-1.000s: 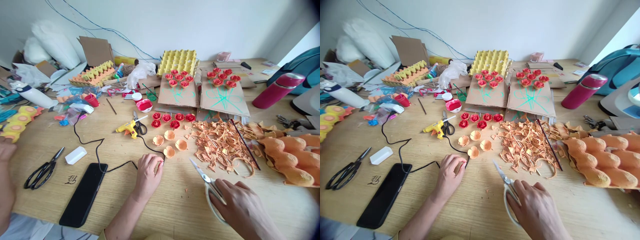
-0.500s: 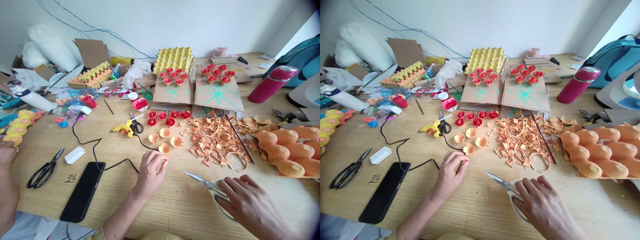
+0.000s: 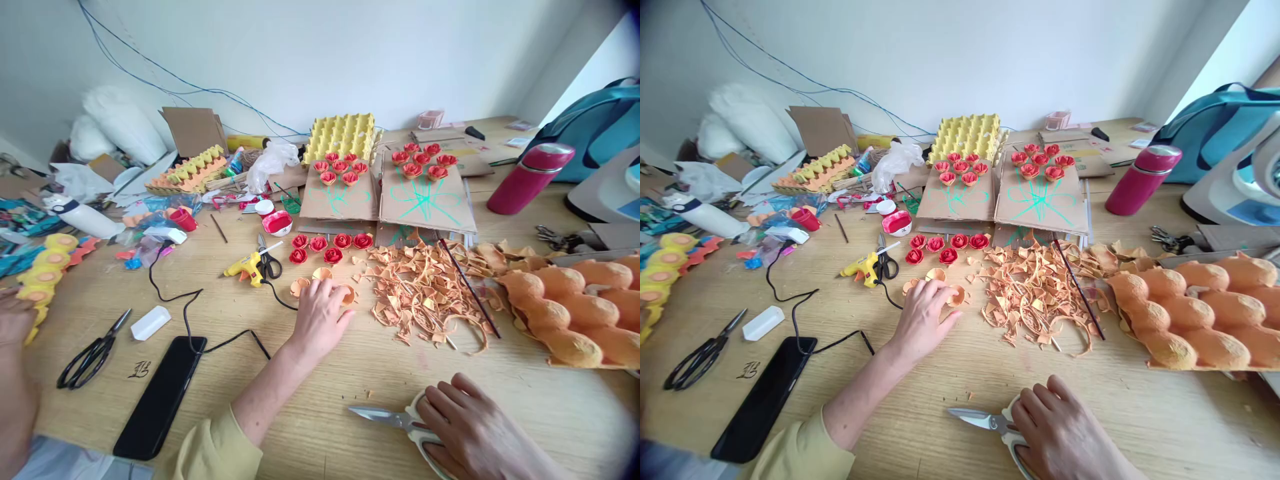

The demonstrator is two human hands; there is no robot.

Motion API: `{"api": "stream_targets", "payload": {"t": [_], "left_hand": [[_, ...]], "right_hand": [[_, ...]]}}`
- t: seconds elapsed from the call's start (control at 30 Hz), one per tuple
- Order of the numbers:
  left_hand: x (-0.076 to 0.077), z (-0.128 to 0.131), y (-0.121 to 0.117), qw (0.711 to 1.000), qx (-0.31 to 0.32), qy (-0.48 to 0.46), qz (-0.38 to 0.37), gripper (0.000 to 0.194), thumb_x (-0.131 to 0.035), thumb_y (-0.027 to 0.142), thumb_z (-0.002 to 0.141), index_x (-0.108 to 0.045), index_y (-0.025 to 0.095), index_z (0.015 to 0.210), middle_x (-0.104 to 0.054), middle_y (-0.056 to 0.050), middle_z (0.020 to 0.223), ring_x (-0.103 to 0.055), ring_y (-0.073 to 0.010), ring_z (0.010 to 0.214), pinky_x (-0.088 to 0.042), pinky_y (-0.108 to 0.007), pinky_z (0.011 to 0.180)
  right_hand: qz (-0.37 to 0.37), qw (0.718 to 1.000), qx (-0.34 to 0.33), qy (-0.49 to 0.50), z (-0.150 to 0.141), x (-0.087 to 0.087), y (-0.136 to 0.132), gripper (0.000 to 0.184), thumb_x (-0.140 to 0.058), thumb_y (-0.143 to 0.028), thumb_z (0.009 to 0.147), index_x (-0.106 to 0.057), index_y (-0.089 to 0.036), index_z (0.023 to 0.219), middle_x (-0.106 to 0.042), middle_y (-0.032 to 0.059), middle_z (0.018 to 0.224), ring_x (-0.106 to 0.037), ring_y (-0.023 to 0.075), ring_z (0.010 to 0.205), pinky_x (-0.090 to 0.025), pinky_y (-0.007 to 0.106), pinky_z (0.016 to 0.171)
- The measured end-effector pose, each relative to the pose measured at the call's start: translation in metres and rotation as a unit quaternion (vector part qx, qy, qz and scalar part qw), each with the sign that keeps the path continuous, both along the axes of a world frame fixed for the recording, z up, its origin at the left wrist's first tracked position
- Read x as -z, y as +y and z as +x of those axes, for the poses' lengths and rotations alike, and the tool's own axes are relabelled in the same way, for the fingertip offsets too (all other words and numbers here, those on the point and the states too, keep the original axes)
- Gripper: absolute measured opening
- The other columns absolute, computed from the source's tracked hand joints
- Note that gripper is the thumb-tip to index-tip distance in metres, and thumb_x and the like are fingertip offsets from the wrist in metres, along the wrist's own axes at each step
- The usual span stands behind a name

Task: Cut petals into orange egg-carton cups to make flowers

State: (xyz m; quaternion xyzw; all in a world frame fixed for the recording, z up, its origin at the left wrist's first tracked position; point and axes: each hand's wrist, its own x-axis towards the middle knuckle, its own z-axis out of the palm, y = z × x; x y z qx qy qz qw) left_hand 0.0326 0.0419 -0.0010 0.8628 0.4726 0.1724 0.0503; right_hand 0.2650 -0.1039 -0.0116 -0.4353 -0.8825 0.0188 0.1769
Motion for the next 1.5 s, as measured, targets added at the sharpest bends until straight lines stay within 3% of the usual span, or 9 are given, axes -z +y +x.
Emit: {"api": "stream_targets", "payload": {"t": [0.13, 0.27, 0.33, 0.43, 0.5, 0.57, 0.87, 1.23, 1.5], "left_hand": [[0.004, 0.008, 0.005, 0.999, -0.002, 0.044, 0.003, 0.006, -0.066, 0.022, 0.083, -0.064, 0.021, 0.088, -0.063, -0.007, 0.102, -0.052, -0.0281, 0.098, -0.041, -0.044, 0.083], [0.003, 0.013, 0.011, 0.989, 0.022, -0.125, -0.081, 0.008, -0.057, 0.013, 0.085, -0.061, 0.019, 0.080, -0.063, -0.004, 0.088, -0.055, -0.0187, 0.082, -0.042, -0.034, 0.076], [0.000, 0.015, 0.015, 0.947, 0.021, -0.253, -0.196, 0.007, -0.058, 0.016, 0.084, -0.059, 0.018, 0.077, -0.060, 0.000, 0.076, -0.052, -0.0133, 0.067, -0.042, -0.029, 0.067], [-0.008, 0.020, 0.017, 0.831, 0.025, -0.423, -0.360, 0.016, -0.065, 0.031, 0.081, -0.058, 0.018, 0.079, -0.057, 0.002, 0.073, -0.050, -0.0109, 0.063, -0.040, -0.025, 0.061], [-0.015, 0.023, 0.017, 0.762, 0.041, -0.484, -0.428, 0.027, -0.070, 0.041, 0.078, -0.059, 0.017, 0.084, -0.056, 0.002, 0.075, -0.049, -0.0097, 0.063, -0.040, -0.024, 0.061], [-0.020, 0.025, 0.017, 0.731, 0.056, -0.498, -0.464, 0.033, -0.071, 0.046, 0.077, -0.060, 0.016, 0.083, -0.054, 0.004, 0.069, -0.045, -0.0078, 0.059, -0.037, -0.023, 0.059], [-0.030, 0.020, 0.027, 0.704, 0.083, -0.528, -0.468, 0.032, -0.076, 0.042, 0.074, -0.062, 0.014, 0.081, -0.056, 0.003, 0.067, -0.041, -0.0051, 0.052, -0.030, -0.022, 0.052], [-0.046, 0.014, 0.016, 0.734, 0.090, -0.536, -0.408, 0.029, -0.076, 0.040, 0.073, -0.064, 0.015, 0.080, -0.058, 0.002, 0.071, -0.043, -0.0051, 0.053, -0.033, -0.021, 0.053], [-0.044, 0.019, 0.008, 0.740, 0.108, -0.523, -0.409, 0.026, -0.076, 0.038, 0.075, -0.068, 0.015, 0.084, -0.063, -0.001, 0.076, -0.047, -0.0071, 0.058, -0.037, -0.021, 0.056]], "right_hand": [[0.042, 0.995, 0.075, -0.043, 0.024, 0.006, 0.013, 0.035, -0.035, -0.030, 0.102, -0.057, -0.024, 0.075, -0.062, 0.0007, 0.066, -0.055, 0.0192, 0.058, -0.029, 0.035, 0.064], [0.011, 0.991, 0.134, 0.010, 0.045, 0.009, 0.029, 0.024, -0.046, -0.040, 0.097, -0.056, -0.023, 0.083, -0.061, 0.0000, 0.063, -0.055, 0.0177, 0.055, -0.034, 0.031, 0.058], [-0.053, 0.981, 0.171, 0.071, 0.041, 0.006, 0.038, 0.026, -0.048, -0.043, 0.096, -0.053, -0.023, 0.080, -0.057, -0.0017, 0.060, -0.052, 0.0154, 0.052, -0.035, 0.027, 0.052], [-0.148, 0.951, 0.210, 0.173, 0.024, -0.003, 0.054, 0.032, -0.043, -0.045, 0.098, -0.050, -0.023, 0.076, -0.051, -0.0030, 0.060, -0.047, 0.0133, 0.053, -0.036, 0.024, 0.050], [-0.173, 0.933, 0.215, 0.230, 0.010, -0.011, 0.065, 0.033, -0.042, -0.044, 0.098, -0.050, -0.022, 0.074, -0.051, -0.0030, 0.062, -0.046, 0.0129, 0.057, -0.037, 0.023, 0.052], [-0.181, 0.923, 0.205, 0.271, -0.002, -0.017, 0.074, 0.032, -0.043, -0.043, 0.097, -0.051, -0.022, 0.075, -0.051, -0.0031, 0.064, -0.046, 0.0129, 0.059, -0.038, 0.023, 0.053], [-0.092, 0.951, 0.209, 0.210, -0.030, -0.021, 0.086, 0.027, -0.043, -0.039, 0.097, -0.047, -0.022, 0.077, -0.054, -0.0019, 0.065, -0.050, 0.0146, 0.059, -0.039, 0.026, 0.056], [0.078, 0.969, 0.215, 0.096, -0.030, -0.019, 0.082, 0.013, -0.055, -0.034, 0.092, -0.054, -0.023, 0.100, -0.066, 0.0046, 0.091, -0.060, 0.0240, 0.082, -0.038, 0.037, 0.075], [0.086, 0.967, 0.219, 0.099, -0.027, -0.022, 0.072, 0.016, -0.060, -0.034, 0.089, -0.056, -0.023, 0.100, -0.065, 0.0028, 0.091, -0.057, 0.0233, 0.085, -0.034, 0.037, 0.079]]}}
